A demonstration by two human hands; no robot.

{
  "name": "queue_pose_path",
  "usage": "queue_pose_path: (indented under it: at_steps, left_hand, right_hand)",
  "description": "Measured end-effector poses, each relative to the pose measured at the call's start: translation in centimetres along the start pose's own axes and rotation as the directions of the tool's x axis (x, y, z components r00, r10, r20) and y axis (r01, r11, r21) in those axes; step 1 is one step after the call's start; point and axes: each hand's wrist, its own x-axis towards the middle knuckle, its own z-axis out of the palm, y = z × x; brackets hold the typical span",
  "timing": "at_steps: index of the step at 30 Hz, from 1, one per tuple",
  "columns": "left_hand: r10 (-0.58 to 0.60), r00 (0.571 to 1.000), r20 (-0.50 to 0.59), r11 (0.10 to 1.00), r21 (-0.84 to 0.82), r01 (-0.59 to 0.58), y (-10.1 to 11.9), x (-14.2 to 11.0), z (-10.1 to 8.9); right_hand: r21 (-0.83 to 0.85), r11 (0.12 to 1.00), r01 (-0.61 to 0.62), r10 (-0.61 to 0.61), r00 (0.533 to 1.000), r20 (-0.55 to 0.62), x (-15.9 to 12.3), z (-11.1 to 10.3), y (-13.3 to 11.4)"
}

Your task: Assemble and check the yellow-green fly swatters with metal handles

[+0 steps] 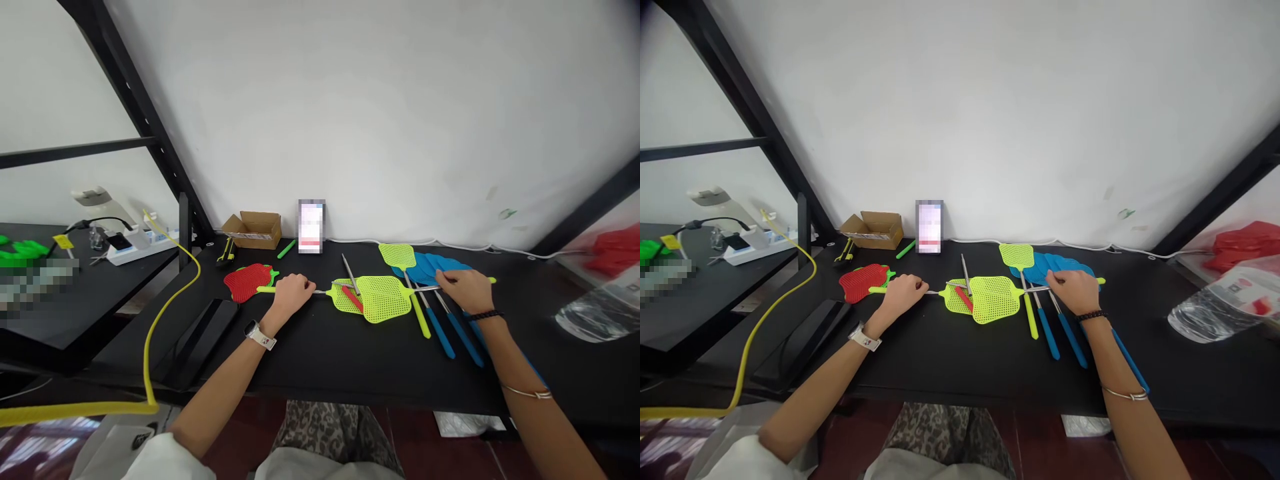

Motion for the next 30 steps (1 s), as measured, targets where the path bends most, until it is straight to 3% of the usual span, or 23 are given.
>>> queue_pose_path:
  at_steps: [8,16,25,30]
  left_hand:
    - [0.015,1.0,0.025,0.999,0.034,-0.016,-0.8,0.1,-0.9]
    - [-0.044,0.999,0.026,0.998,0.04,0.043,-1.7,0.3,-2.0]
    - [-0.177,0.98,-0.093,0.984,0.013,0.179,-2.4,0.4,-2.0]
    - [-0.194,0.975,-0.111,0.98,0.027,0.198,-2.7,0.5,-2.0]
  right_hand:
    - [-0.045,0.983,-0.179,0.18,0.984,-0.003,0.0,-1.0,0.0]
    - [-0.086,0.907,-0.412,0.417,0.908,0.043,0.1,-1.3,0.8]
    - [0.144,0.903,-0.405,0.386,0.912,0.142,0.3,-0.1,1.5]
    - [0.195,0.908,-0.372,0.343,0.924,0.169,0.3,0.4,1.7]
